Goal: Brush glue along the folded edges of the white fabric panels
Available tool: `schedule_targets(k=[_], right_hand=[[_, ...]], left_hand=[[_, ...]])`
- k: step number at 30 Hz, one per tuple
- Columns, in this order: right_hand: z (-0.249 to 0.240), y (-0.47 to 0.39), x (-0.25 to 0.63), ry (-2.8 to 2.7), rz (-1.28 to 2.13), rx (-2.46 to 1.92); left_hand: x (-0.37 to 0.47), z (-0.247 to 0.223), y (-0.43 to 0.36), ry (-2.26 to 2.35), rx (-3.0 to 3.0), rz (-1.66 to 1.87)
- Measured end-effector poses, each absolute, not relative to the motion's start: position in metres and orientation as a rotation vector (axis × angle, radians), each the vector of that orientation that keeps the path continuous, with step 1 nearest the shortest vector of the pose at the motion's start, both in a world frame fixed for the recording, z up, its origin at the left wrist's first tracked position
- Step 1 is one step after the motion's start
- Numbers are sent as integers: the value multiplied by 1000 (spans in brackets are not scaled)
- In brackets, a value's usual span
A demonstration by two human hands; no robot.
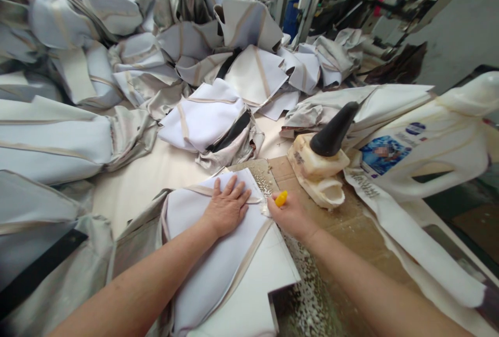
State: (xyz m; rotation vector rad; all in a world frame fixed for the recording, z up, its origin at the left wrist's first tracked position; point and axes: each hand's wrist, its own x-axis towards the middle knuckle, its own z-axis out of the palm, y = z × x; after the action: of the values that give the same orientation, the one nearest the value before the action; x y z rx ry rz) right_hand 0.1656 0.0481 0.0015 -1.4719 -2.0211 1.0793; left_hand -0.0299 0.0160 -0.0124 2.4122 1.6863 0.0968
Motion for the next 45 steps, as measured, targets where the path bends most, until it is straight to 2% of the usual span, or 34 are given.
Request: schedule_targets(k=[7,10,15,21,28,35,45], right_hand=[[8,30,185,-2039,1127,-1461],[11,38,174,-2057,1039,-1465],[9,52,152,-2073,864,-1384],[0,14,181,-2123,1040,-1450],[15,-5,195,-2037,1157,-1497],[20,7,185,-1829,1136,-1544],[16,-64,232,-1930,1184,-1664]], left_hand=[[-9,14,-9,1623,2333,44],[3,22,-31,1469,2281,-25],[8,18,-41,1470,2215,-87],[4,14,-37,1458,2209,-67],[19,36,-56,1335,2223,-121],[31,27,-78,1308,2183,-132],[34,19,-82,1303,2226,-192]])
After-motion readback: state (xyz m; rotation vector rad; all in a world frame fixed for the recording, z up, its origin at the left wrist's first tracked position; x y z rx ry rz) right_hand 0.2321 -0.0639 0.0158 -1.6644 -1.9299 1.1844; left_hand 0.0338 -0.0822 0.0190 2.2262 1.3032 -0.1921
